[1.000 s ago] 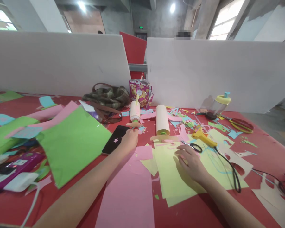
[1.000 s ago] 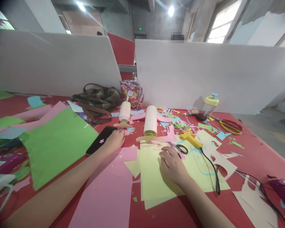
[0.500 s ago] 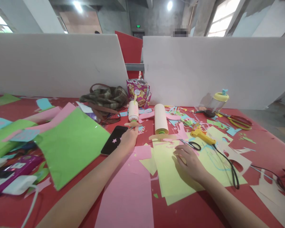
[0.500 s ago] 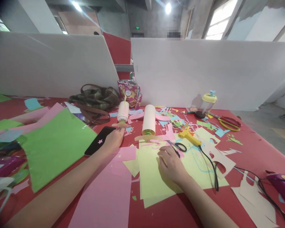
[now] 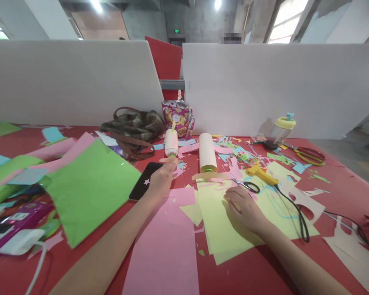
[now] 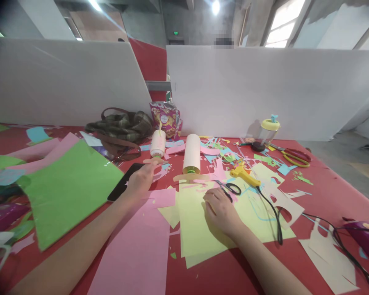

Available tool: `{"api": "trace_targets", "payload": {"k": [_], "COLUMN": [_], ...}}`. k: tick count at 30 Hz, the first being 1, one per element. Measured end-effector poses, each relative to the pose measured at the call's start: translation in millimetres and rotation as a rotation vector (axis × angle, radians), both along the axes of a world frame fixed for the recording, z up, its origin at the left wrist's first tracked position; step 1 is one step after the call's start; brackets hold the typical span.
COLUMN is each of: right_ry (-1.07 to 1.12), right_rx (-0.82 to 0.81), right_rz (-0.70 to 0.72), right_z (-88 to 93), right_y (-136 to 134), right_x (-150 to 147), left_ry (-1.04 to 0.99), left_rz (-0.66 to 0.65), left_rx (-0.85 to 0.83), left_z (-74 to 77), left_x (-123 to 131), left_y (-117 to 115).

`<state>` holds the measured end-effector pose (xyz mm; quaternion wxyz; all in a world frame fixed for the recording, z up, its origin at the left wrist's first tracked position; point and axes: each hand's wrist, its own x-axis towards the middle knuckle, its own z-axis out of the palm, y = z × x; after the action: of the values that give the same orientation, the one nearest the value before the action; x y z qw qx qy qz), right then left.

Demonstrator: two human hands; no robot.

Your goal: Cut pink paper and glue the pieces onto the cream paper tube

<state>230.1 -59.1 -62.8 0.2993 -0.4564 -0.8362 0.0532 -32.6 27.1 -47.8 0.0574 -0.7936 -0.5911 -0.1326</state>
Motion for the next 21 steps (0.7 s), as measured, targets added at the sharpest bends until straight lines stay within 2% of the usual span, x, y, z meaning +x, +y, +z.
{"api": "trace_targets", "payload": {"k": [4, 10, 17, 21], "right_ry": [-0.005, -0.006, -0.009, -0.017], "right_rx": [-0.007, -0.006, -0.037, -0.067], "right_rz": [-0.009, -0.007, -0.014, -0.029], "right_z": [-0.3, -1.1, 3.8, 2.9], "right_y": [-0.6, -0.7, -1.9, -2.3], "right_x": [-0.5, -0.5, -4.0, -5.5], "left_ry": [0.094, 0.150, 0.121, 0.058], "left_rz": [-0.039, -0.023, 0.000, -0.003], "left_rx": [-0.049, -0.098, -0.170, -0.194], "left_z": [-2.0, -4.2, -8.4, -4.9], "left_x": [5.0, 7.1, 5.6, 3.9], "left_y": [-3.9, -2.8, -2.2, -1.7]}}
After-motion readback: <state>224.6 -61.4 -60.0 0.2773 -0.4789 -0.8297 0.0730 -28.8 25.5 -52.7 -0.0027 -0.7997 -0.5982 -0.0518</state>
